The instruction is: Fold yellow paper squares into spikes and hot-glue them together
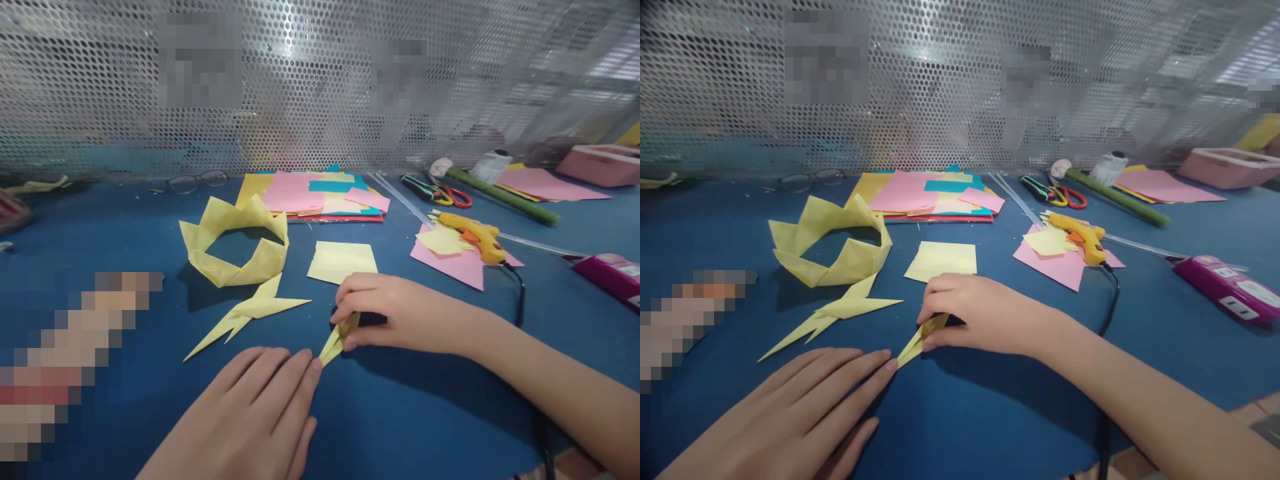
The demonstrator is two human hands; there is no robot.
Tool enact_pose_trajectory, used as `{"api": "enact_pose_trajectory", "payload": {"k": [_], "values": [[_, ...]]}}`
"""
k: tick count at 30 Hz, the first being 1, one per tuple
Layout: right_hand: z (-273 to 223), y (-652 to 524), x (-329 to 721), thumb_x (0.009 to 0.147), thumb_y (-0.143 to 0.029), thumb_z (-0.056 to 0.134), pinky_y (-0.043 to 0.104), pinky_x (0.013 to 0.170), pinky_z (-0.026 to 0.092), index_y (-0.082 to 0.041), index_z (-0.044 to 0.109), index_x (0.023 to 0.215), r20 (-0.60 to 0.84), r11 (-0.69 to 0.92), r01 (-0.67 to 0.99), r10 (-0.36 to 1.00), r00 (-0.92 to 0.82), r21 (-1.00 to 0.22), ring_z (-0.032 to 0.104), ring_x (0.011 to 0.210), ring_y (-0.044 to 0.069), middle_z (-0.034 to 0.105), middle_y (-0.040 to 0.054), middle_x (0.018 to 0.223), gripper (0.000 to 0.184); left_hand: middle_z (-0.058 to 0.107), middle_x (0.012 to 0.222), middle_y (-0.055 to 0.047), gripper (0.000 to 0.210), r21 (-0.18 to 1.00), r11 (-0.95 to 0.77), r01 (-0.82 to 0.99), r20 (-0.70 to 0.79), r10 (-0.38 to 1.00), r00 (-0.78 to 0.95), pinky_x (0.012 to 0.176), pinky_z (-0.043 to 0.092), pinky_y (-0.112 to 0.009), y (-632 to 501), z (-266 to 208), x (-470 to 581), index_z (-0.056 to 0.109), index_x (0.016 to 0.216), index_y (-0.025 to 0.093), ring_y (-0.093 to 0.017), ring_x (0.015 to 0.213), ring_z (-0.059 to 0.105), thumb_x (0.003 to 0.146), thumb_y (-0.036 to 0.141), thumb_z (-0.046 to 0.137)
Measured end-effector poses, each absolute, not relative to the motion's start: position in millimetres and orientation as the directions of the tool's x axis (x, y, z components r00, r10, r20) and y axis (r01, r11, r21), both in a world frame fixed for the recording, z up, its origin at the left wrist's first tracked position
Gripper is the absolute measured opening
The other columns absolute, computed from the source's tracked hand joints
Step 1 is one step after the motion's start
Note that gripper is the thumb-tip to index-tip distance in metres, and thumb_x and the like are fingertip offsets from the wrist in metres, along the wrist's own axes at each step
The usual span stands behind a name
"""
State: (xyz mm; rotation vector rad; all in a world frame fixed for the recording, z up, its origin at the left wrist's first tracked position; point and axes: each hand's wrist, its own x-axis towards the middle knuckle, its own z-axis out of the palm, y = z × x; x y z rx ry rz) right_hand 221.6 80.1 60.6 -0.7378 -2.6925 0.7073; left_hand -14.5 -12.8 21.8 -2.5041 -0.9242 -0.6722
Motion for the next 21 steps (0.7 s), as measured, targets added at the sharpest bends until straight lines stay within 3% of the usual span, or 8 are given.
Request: {"api": "enact_pose_trajectory", "payload": {"k": [2,5,8,10,12,15,18,21], "values": [[61,77,219,0.088,-0.029,0.071,0.025,0.080,0.048,-0.016,0.066,0.089,0.101,0.712,0.407,0.554,-0.826,-0.573,0.061,0.088,0.014,0.064,0.0037,0.093,0.014,0.075,0.107,0.003,0.031,-0.192,-0.704,0.684,0.447,0.557,0.700,0.087,0.043,-0.028,-12,27,-15,0.067,0.112,0.019,-0.015,0.092,0.066,0.098,0.024,0.039],[62,73,216,0.086,-0.023,0.072,0.022,0.072,0.048,-0.017,0.061,0.084,0.066,0.631,0.414,0.594,-0.802,-0.656,0.060,0.078,0.012,0.063,0.0001,0.084,0.012,0.074,0.105,0.002,0.038,-0.151,-0.685,0.713,0.510,0.563,0.650,0.077,0.047,-0.028,-10,35,-17,0.061,0.121,0.019,-0.016,0.089,0.067,0.099,0.034,0.034],[64,66,211,0.087,-0.019,0.068,0.017,0.064,0.047,-0.018,0.058,0.084,0.011,0.539,0.408,0.613,-0.790,-0.737,0.060,0.069,0.009,0.065,-0.0032,0.078,0.011,0.074,0.096,0.003,0.032,-0.019,-0.680,0.733,0.501,0.628,0.595,0.069,0.050,-0.025,-6,41,-17,0.062,0.110,0.024,-0.014,0.080,0.068,0.100,0.038,0.036],[65,60,208,0.087,-0.018,0.065,0.015,0.059,0.045,-0.018,0.057,0.085,-0.016,0.494,0.401,0.615,-0.788,-0.772,0.058,0.062,0.007,0.063,-0.0053,0.073,0.008,0.071,0.082,0.004,0.036,0.165,-0.690,0.705,0.474,0.682,0.557,0.059,0.048,-0.020,-3,44,-16,0.062,0.091,0.026,-0.011,0.064,0.064,0.101,0.032,0.028],[65,56,206,0.085,-0.016,0.062,0.015,0.055,0.043,-0.019,0.057,0.087,-0.034,0.461,0.392,0.612,-0.790,-0.796,0.054,0.057,0.006,0.062,-0.0062,0.070,0.007,0.068,0.078,0.006,0.037,0.290,-0.668,0.686,0.356,0.740,0.570,0.062,0.050,-0.018,-1,45,-16,0.060,0.086,0.026,-0.009,0.065,0.064,0.100,0.024,0.026],[65,54,206,0.085,-0.018,0.061,0.017,0.057,0.045,-0.018,0.062,0.095,-0.078,0.417,0.389,0.593,-0.802,-0.822,0.057,0.060,0.008,0.066,-0.0032,0.074,0.010,0.065,0.074,0.009,0.031,0.331,-0.658,0.677,0.316,0.753,0.577,0.059,0.049,-0.013,-1,45,-17,0.058,0.085,0.026,-0.006,0.062,0.062,0.098,0.022,0.030],[65,56,207,0.090,-0.035,0.064,0.019,0.062,0.047,-0.016,0.069,0.101,-0.102,0.420,0.387,0.560,-0.822,-0.821,0.062,0.068,0.011,0.070,0.0014,0.080,0.023,0.063,0.071,0.009,0.031,0.351,-0.652,0.672,0.300,0.759,0.579,0.059,0.049,-0.013,-1,43,-17,0.057,0.083,0.027,-0.006,0.061,0.062,0.098,0.023,0.030],[63,58,208,0.096,-0.035,0.058,0.019,0.064,0.046,-0.015,0.074,0.095,-0.035,0.513,0.354,0.531,-0.847,-0.782,0.059,0.065,0.011,0.068,0.0006,0.069,0.025,0.061,0.070,0.008,0.030,0.378,-0.651,0.658,0.262,0.757,0.599,0.057,0.048,-0.014,-1,41,-19,0.055,0.081,0.027,-0.007,0.060,0.060,0.098,0.022,0.031]]}}
